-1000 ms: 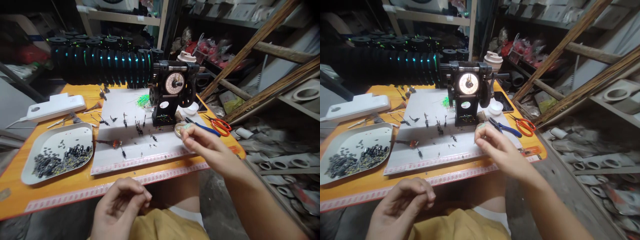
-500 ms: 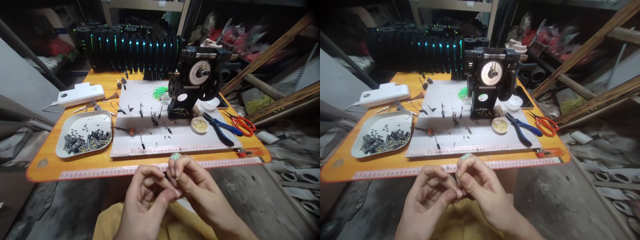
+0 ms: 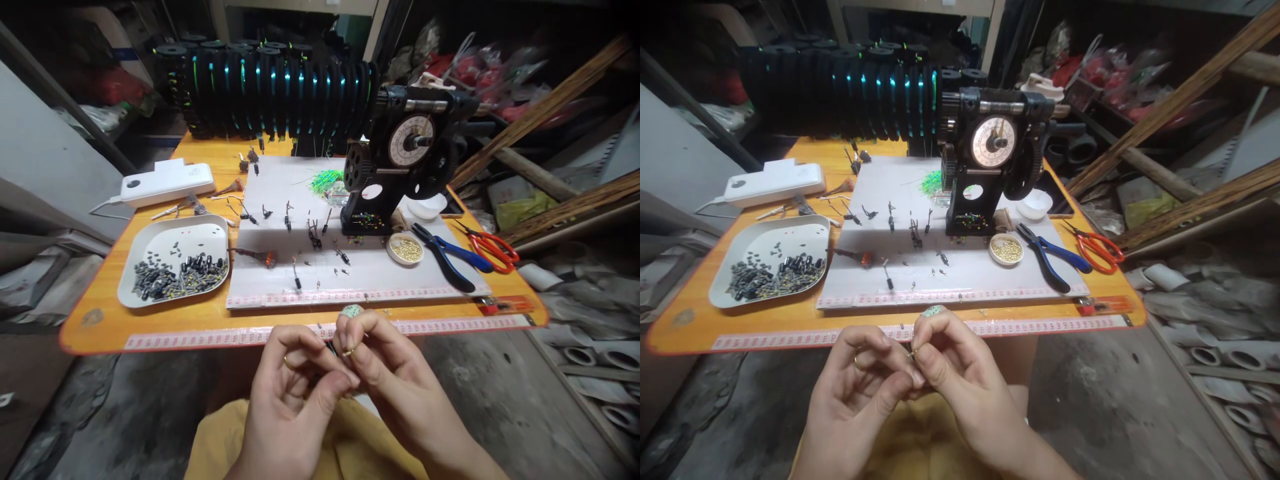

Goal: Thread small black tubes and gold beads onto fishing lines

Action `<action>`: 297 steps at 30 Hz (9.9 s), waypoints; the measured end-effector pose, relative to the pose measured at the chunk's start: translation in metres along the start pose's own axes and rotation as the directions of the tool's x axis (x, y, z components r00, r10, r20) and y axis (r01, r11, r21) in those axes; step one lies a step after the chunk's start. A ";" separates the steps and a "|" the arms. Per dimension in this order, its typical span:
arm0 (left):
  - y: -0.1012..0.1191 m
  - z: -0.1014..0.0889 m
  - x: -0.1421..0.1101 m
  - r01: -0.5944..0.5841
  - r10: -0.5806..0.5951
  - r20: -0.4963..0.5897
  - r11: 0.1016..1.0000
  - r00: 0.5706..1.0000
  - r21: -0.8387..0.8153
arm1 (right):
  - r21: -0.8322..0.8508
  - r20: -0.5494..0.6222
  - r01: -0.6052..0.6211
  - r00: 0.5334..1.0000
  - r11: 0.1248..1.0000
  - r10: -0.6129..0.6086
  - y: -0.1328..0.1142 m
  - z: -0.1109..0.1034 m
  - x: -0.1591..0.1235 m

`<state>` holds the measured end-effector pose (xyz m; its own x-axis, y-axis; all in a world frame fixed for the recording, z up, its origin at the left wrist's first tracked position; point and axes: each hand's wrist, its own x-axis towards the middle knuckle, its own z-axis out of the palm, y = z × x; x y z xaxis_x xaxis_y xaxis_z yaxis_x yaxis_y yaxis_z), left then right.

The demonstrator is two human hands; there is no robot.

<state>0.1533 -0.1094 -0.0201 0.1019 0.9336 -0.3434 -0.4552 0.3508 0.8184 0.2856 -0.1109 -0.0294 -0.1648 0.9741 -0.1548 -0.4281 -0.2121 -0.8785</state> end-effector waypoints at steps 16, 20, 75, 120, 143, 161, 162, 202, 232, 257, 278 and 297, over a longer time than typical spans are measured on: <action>-0.020 -0.015 0.000 -0.376 0.364 0.182 0.926 0.913 0.034 | -0.545 0.162 0.232 0.972 0.806 -0.170 -0.027 -0.017 -0.005; -0.016 -0.026 0.008 -0.494 0.420 0.311 0.843 0.853 0.214 | -0.707 0.213 0.359 0.930 0.610 -0.301 -0.028 -0.013 -0.007; 0.047 -0.035 0.045 -0.898 0.175 0.909 0.307 0.379 0.315 | -0.128 0.101 -0.233 0.964 0.964 0.247 -0.022 -0.012 0.012; 0.037 -0.011 0.050 -0.874 0.597 0.638 0.326 0.486 0.361 | -0.526 0.090 0.446 0.876 0.724 -0.474 -0.053 -0.009 0.008; 0.043 -0.022 0.057 -0.792 0.550 0.582 0.302 0.600 0.531 | -0.847 0.502 0.510 0.674 -0.150 -0.542 -0.042 -0.032 0.012; 0.045 -0.016 0.059 -0.742 0.507 0.548 0.525 0.666 0.416 | -0.679 0.640 0.725 0.504 -0.119 -0.580 -0.047 -0.025 0.031; 0.045 -0.017 0.059 -0.704 0.479 0.526 0.575 0.703 0.417 | -0.684 0.608 0.727 0.519 -0.064 -0.602 -0.045 -0.024 0.031; 0.052 -0.010 0.051 -0.683 0.473 0.493 0.518 0.730 0.515 | -0.780 0.527 0.623 0.703 0.057 -0.477 -0.046 0.000 0.034; 0.039 -0.038 0.048 -0.731 0.509 0.525 0.465 0.682 0.500 | -0.786 0.186 0.460 0.813 0.413 -0.552 -0.023 -0.002 0.026; 0.010 -0.030 0.044 -0.855 0.760 0.422 0.336 0.494 0.396 | -0.502 0.054 0.234 0.969 0.832 -0.240 -0.021 0.010 0.017; 0.007 -0.026 0.038 -0.611 0.536 0.332 0.769 0.776 0.186 | -0.651 0.257 0.450 0.888 0.612 -0.381 -0.031 -0.009 0.018; 0.006 -0.025 0.059 -0.751 0.642 0.399 0.615 0.654 0.241 | -0.798 0.411 0.569 0.756 0.201 -0.509 -0.025 -0.021 0.029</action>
<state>0.1346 -0.0538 -0.0473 0.1274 0.8651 0.4851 -0.1428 -0.4680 0.8721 0.3105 -0.0756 -0.0217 -0.2719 0.8122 0.5162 0.5290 0.5742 -0.6248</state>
